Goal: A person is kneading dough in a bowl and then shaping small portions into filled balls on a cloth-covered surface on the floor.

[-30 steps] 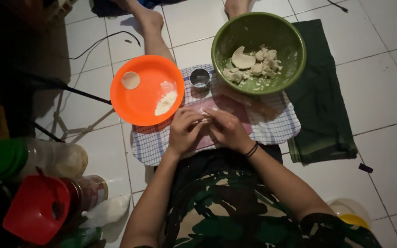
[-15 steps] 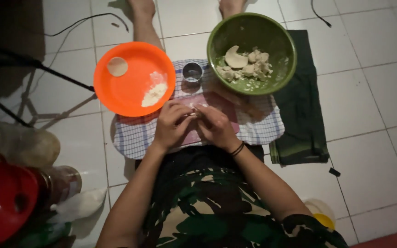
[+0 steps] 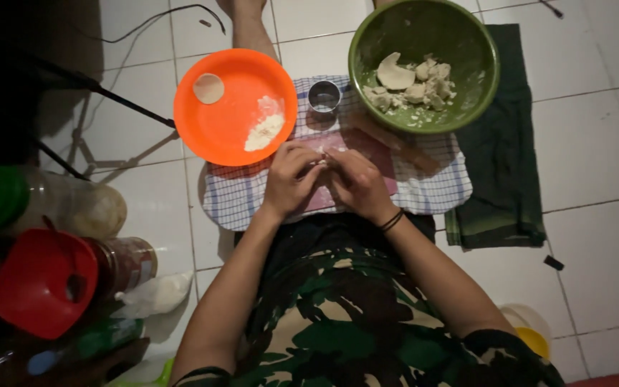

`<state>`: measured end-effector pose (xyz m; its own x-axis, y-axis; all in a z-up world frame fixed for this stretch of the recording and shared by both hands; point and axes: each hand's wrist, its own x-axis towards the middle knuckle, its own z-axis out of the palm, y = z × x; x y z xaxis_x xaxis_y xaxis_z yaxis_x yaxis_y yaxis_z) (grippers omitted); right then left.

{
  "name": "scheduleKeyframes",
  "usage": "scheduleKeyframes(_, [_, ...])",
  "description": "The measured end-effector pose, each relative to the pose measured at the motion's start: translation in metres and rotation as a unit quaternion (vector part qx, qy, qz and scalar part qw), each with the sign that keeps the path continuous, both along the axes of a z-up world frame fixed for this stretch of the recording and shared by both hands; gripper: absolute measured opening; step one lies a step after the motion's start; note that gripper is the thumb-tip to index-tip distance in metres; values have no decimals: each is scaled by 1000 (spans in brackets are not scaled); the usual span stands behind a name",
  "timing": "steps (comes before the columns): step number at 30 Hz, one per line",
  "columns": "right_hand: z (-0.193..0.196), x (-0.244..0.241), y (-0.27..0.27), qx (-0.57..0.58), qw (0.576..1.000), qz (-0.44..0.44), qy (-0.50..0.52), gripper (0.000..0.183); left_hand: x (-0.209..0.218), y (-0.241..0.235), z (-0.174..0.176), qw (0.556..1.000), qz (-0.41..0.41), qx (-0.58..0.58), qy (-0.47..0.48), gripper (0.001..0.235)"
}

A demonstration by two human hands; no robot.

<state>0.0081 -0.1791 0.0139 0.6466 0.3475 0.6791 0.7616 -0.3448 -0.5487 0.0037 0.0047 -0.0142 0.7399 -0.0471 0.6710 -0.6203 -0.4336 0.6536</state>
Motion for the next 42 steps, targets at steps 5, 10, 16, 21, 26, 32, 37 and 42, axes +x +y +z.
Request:
scheduleKeyframes(5, [5,0,2,-1,1000,-6,-15,41,-1,-3,6,1000,12,18,-5,13])
scheduleKeyframes(10, [5,0,1,0,1000,-7,-14,40,-4,-5,13,999,23,34,-14,12])
scheduleKeyframes(16, [-6,4,-1,-7,1000,-10,-16,52,-2,-3,8,999,21,33,-14,16])
scheduleKeyframes(21, [-16,5,-5,-20,999,-34,-12,59,0,-3,0,999,15,24,-23,15])
scheduleKeyframes(26, [-20,11,-8,-31,999,-14,-32,51,-2,-1,2,1000,-16,13,-6,10])
scheduleKeyframes(32, [-11,13,-7,-13,1000,3,-12,46,3,4,-6,1000,-11,-13,-3,10])
scheduleKeyframes(37, [-2,4,-4,27,999,19,41,60,-4,3,-1,997,-3,-77,7,11])
scheduleKeyframes(42, [-3,1,-5,0,999,3,45,61,-2,3,-2,999,-28,-46,2,18])
